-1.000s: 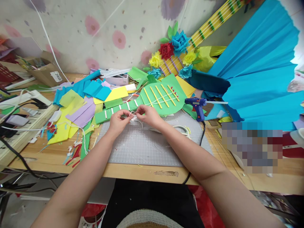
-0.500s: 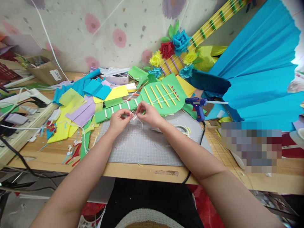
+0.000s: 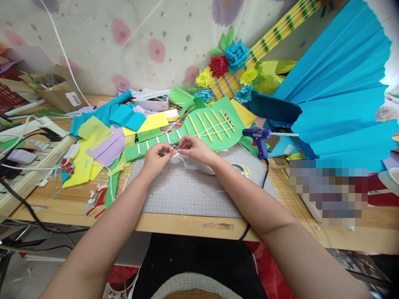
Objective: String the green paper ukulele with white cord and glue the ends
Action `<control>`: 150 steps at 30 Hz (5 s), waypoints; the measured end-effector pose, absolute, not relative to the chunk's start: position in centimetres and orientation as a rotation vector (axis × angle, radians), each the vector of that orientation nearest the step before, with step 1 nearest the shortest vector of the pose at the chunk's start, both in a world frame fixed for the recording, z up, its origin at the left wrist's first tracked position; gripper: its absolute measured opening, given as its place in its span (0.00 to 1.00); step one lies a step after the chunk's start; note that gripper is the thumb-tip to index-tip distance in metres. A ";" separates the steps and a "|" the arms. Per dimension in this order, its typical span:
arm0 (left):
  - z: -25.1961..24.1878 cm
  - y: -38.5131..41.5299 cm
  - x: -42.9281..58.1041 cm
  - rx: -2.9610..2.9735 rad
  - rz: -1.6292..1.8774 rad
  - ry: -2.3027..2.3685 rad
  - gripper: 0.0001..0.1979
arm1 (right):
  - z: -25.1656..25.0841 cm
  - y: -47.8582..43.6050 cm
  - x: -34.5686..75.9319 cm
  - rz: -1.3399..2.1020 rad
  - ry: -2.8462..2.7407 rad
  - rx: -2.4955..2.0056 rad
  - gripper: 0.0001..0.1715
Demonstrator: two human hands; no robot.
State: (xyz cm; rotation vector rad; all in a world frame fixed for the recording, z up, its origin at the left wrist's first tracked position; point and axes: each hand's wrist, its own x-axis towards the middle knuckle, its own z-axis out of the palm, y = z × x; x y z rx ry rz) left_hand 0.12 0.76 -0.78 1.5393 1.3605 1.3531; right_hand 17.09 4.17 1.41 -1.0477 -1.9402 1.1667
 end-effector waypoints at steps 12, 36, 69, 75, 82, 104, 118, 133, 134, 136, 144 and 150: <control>-0.8 0.8 0.1 1.517 1.344 1.339 0.10 | 2.6 3.6 17.9 0.454 -2.157 -1.313 0.16; -1.1 1.2 0.0 1.427 1.291 1.293 0.15 | 2.0 4.2 17.4 1.845 -1.377 -0.818 0.10; 0.8 0.7 0.5 0.992 1.027 1.065 0.15 | 2.0 3.3 16.4 1.838 -1.398 -0.789 0.17; 1.4 0.3 1.3 1.045 1.075 1.173 0.13 | 1.4 3.2 15.9 1.482 -1.692 -0.906 0.15; 1.3 0.1 1.7 1.067 1.094 1.190 0.13 | 0.6 3.7 15.9 1.329 -1.746 -0.992 0.14; 0.3 1.0 1.8 1.246 0.908 1.368 0.10 | 0.6 3.4 14.9 1.125 -1.779 -1.139 0.14; -2.0 1.2 1.3 1.677 1.060 1.497 0.08 | -0.4 3.7 14.8 1.406 -1.429 -1.256 0.13; -1.3 0.8 1.2 2.068 1.127 1.419 0.04 | -0.1 3.7 15.5 1.435 -1.542 -1.349 0.13; -1.4 0.8 1.2 2.063 1.112 1.432 0.04 | -0.2 3.8 15.5 1.396 -1.542 -1.340 0.11; -1.7 0.9 1.1 2.000 1.092 1.462 0.03 | -0.4 3.9 15.5 1.274 -1.548 -1.291 0.07; -2.8 1.5 1.1 1.577 1.107 1.291 0.08 | -0.2 3.9 16.1 0.965 -1.906 -1.131 0.03; -2.8 1.5 1.0 1.572 1.139 1.282 0.11 | -0.4 4.0 16.1 1.011 -1.926 -1.130 0.06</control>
